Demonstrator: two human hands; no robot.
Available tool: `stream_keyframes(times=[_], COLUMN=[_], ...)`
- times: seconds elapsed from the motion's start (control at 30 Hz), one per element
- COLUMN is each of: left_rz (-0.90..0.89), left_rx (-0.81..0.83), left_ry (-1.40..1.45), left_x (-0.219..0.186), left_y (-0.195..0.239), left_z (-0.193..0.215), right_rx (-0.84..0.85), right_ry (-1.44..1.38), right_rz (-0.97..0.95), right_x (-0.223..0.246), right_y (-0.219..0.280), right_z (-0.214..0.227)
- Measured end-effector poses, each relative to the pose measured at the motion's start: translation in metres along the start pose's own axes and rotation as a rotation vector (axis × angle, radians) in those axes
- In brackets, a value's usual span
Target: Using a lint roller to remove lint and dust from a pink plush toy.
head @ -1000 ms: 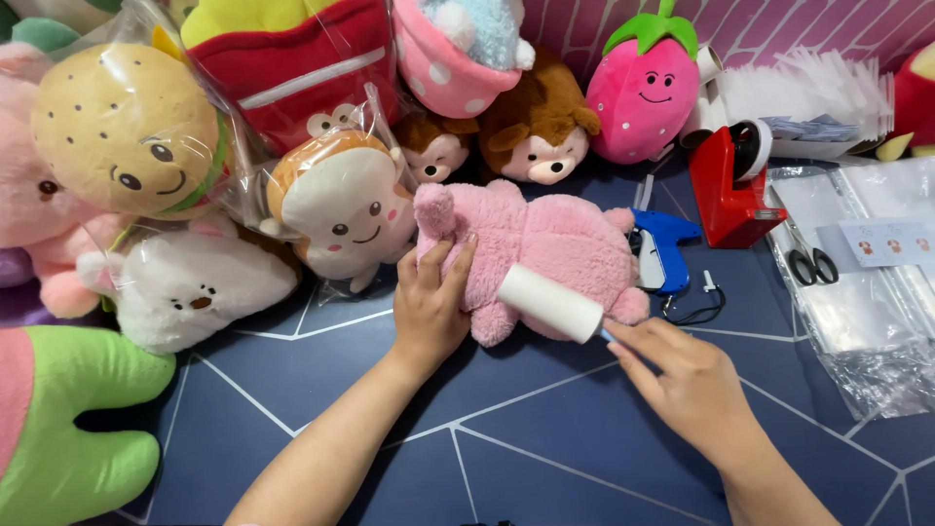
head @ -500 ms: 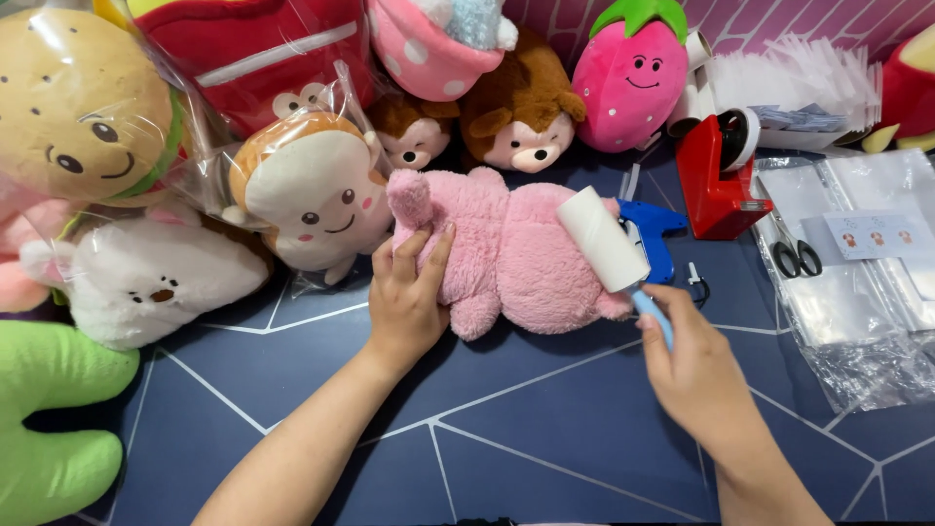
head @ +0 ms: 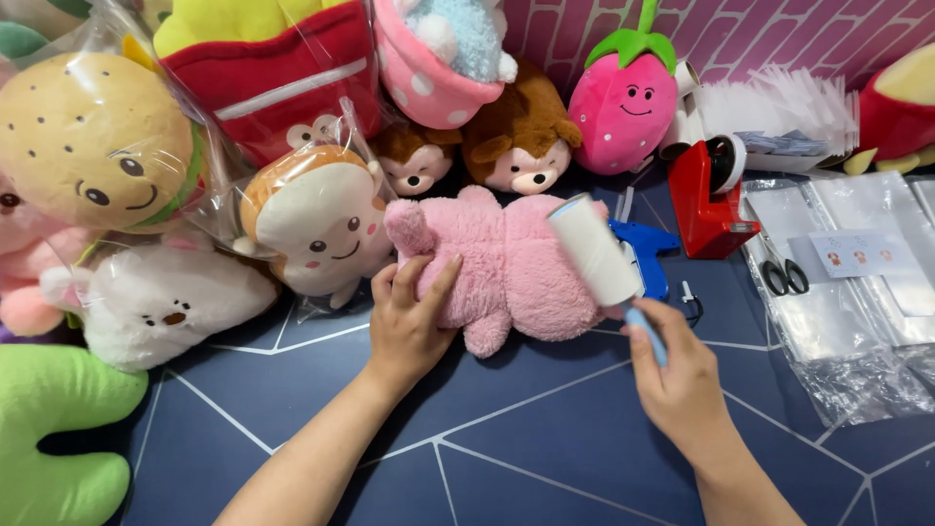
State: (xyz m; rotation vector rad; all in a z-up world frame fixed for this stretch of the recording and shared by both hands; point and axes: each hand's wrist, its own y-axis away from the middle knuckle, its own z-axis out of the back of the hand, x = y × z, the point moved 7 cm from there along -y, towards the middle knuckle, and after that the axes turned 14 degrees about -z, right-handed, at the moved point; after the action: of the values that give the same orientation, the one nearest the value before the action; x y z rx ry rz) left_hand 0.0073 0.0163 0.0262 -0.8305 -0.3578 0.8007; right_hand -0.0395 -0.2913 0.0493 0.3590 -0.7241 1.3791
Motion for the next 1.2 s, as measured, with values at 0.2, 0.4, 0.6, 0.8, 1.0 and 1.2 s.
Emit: stream_keyframes(times=[0.2, 0.4, 0.6, 0.8, 1.0, 1.2], left_rz=[0.026, -0.008, 0.015, 0.014, 0.011, 0.027], left_rx=[-0.04, 0.033, -0.02, -0.021, 0.027, -0.022], left_ry=[-0.076, -0.043, -0.085, -0.078, -0.042, -0.055], left_x=[-0.007, -0.004, -0.006, -0.006, -0.006, -0.005], left_y=[-0.001, 0.003, -0.002, -0.001, -0.002, 0.0], left_z=[0.001, -0.006, -0.003, -0.004, -0.004, -0.006], right_rx=[0.089, 0.177, 0.138, 0.091, 0.253, 0.142], right_ry=[0.053, -0.009, -0.178, 0.035, -0.028, -0.103], right_rz=[-0.121, 0.251, 0.277, -0.08, 0.204, 0.155], right_x=[-0.016, 0.022, 0.027, -0.013, 0.028, 0.021], right_y=[-0.013, 0.027, 0.021, -0.015, 0.029, 0.019], right_z=[-0.022, -0.058, -0.032, -0.01, -0.05, -0.011])
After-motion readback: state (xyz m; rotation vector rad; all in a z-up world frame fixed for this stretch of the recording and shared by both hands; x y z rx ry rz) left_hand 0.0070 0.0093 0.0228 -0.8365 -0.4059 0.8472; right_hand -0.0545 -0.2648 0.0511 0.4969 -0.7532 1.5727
